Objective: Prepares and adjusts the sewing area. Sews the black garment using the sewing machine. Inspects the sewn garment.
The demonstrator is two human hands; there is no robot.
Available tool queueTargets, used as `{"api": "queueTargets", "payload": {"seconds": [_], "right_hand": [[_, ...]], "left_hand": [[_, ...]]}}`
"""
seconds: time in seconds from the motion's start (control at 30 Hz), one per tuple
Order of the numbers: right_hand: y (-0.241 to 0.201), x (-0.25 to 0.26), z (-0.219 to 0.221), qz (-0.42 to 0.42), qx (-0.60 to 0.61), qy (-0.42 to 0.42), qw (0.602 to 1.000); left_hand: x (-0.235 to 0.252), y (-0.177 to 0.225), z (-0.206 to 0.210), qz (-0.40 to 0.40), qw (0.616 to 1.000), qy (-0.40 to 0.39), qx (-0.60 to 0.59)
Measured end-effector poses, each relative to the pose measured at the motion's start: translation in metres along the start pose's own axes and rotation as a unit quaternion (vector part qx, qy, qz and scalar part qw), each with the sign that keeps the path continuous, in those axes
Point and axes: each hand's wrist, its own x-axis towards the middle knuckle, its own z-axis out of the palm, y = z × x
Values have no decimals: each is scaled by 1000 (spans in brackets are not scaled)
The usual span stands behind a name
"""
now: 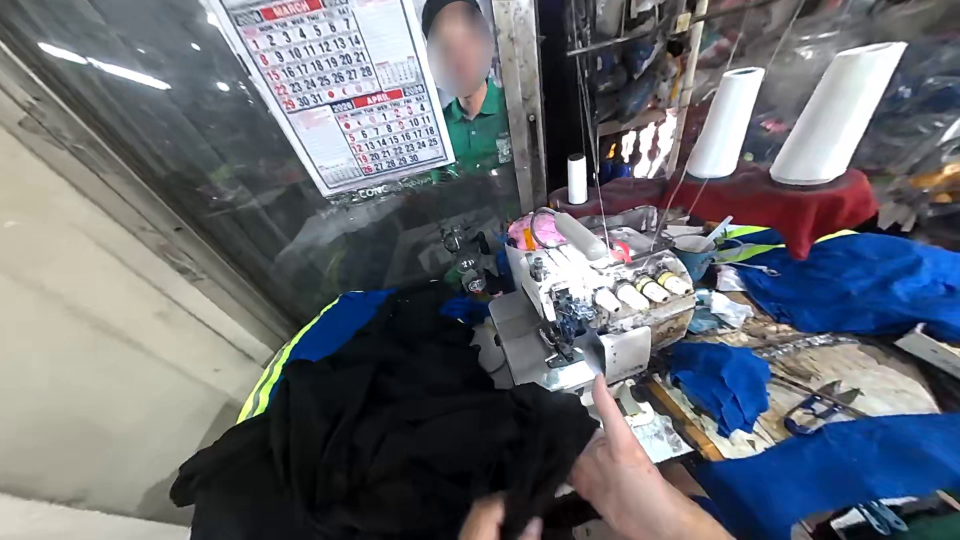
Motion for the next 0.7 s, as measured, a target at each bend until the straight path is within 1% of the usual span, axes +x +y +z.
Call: {"api": "queueTargets", "payload": {"seconds": [0.03, 0.07, 0.13, 0.2, 0.27, 0.33, 0.4, 0.43, 0.5, 0.57, 0.6, 0.67, 0.7], "right_hand": [[-2, -5, -10, 26, -70, -10, 997], [-4, -11, -19, 55, -106, -26, 992], [-2, -22, -27, 81, -112, -24, 990], [5, -28, -29, 68, -95, 3, 993], [14, -33, -30, 48, -86, 33, 995], [18, -39, -35, 38, -107, 46, 993], [21, -43, -43, 26, -165, 52, 985], [23, -43, -48, 3, -211, 57, 976], [26, -43, -51, -56, -330, 98, 937], [19, -42, -41, -104, -450, 139, 876], [14, -41, -34, -118, -501, 136, 847], [9, -33, -26, -142, -573, 93, 802], [10, -26, -27, -154, -600, 71, 782]], "left_hand": [[5, 6, -9, -48, 998, 20, -48], [12, 12, -17, -98, 990, 35, -96], [29, 14, -29, -154, 976, 43, -145], [45, 6, -32, -150, 981, 49, -115], [51, -3, -35, -104, 994, 27, -14], [50, -10, -39, -66, 996, 1, 60], [46, -12, -43, -61, 996, -7, 66], [46, -12, -43, -68, 996, -2, 49], [48, -12, -41, -82, 997, 14, -1], [53, -12, -41, -66, 997, 3, -28], [56, -11, -41, -57, 998, -8, -29], [62, -6, -39, -24, 999, -18, -40], [65, -5, -41, 1, 998, -36, -53]]}}
